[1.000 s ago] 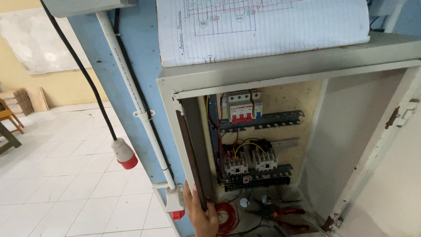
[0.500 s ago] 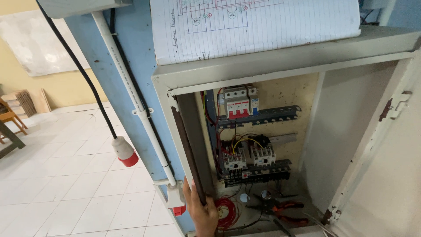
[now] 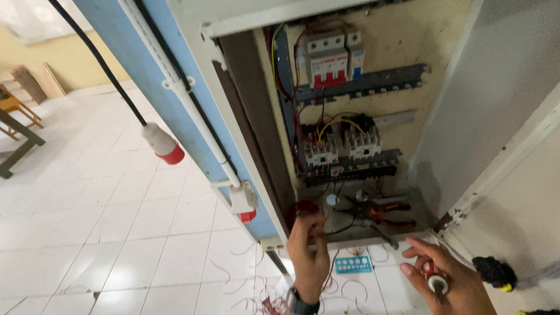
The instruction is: Wiring an electrical control panel by stripping wires and connecting them to terminals.
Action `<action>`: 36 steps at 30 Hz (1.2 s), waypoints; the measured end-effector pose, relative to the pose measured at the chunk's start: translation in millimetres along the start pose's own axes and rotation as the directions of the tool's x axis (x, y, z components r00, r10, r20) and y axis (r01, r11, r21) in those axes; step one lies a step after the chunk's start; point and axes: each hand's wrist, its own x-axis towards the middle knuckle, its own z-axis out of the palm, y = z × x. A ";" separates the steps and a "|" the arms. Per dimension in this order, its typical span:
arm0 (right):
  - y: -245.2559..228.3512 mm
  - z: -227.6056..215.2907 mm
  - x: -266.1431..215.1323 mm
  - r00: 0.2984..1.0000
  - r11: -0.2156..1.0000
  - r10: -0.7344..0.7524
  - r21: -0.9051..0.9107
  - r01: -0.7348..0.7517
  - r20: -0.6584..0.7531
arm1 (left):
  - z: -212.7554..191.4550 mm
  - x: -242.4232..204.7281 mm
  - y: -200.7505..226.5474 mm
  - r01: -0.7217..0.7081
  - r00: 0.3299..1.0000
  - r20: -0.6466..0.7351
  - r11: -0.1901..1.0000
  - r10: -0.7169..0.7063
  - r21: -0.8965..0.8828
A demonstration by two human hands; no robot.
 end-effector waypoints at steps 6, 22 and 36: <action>-64.4 -2.4 -7.5 0.968 0.941 0.249 0.237 -0.241 -0.003 | 42.2 57.3 -26.8 0.594 0.804 0.093 0.792 -0.587 -0.142; -89.3 24.8 -4.7 0.825 0.848 -0.522 -0.032 0.528 -0.218 | 115.0 85.8 -129.1 0.472 0.696 -0.139 0.595 -0.704 -0.650; -74.7 12.5 -7.2 0.873 0.900 -0.311 0.178 0.397 -0.376 | 80.9 135.8 -89.0 0.288 0.917 -0.264 0.954 -0.300 -0.081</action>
